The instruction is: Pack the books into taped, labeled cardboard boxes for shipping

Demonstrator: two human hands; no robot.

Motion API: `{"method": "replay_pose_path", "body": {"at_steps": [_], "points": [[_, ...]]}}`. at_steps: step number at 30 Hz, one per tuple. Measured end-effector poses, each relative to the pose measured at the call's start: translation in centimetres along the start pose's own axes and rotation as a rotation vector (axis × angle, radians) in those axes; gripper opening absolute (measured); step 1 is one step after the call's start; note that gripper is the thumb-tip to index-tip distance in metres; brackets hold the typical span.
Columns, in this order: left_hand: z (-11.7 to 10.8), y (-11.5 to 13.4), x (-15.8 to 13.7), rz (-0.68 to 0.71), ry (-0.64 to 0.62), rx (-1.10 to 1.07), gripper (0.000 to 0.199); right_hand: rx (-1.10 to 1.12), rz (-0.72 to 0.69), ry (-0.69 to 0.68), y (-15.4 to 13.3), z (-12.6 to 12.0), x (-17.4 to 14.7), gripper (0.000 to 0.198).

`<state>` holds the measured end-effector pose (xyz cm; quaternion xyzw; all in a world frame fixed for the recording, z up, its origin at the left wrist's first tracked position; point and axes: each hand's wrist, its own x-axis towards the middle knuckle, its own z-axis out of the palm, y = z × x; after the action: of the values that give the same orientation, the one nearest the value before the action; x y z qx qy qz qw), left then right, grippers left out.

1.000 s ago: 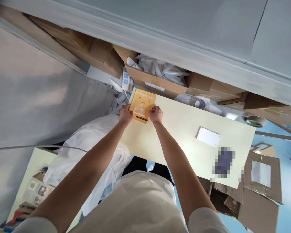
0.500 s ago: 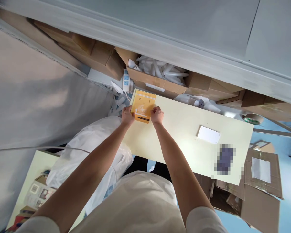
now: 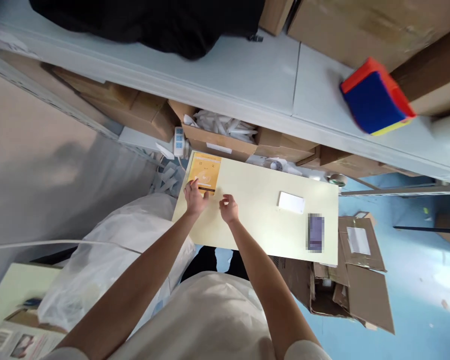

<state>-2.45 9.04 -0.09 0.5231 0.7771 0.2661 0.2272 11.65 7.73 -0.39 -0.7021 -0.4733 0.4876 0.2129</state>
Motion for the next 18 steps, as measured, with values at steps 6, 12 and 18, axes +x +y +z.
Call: {"method": "replay_pose_path", "body": {"at_steps": [6, 12, 18], "points": [[0.2, 5.1, -4.1, 0.078, -0.312, -0.212, 0.034, 0.16, -0.035, -0.143, 2.2, -4.5, -6.3, 0.028], [-0.8, 11.1, -6.3, 0.182, -0.593, -0.33, 0.032, 0.248, -0.127, 0.015, 2.1, -15.2, -7.3, 0.035], [-0.6, 23.3, -4.2, 0.401, -0.479, -0.427, 0.031, 0.283, -0.41, 0.456, -2.8, -31.2, -3.9, 0.039]]}}
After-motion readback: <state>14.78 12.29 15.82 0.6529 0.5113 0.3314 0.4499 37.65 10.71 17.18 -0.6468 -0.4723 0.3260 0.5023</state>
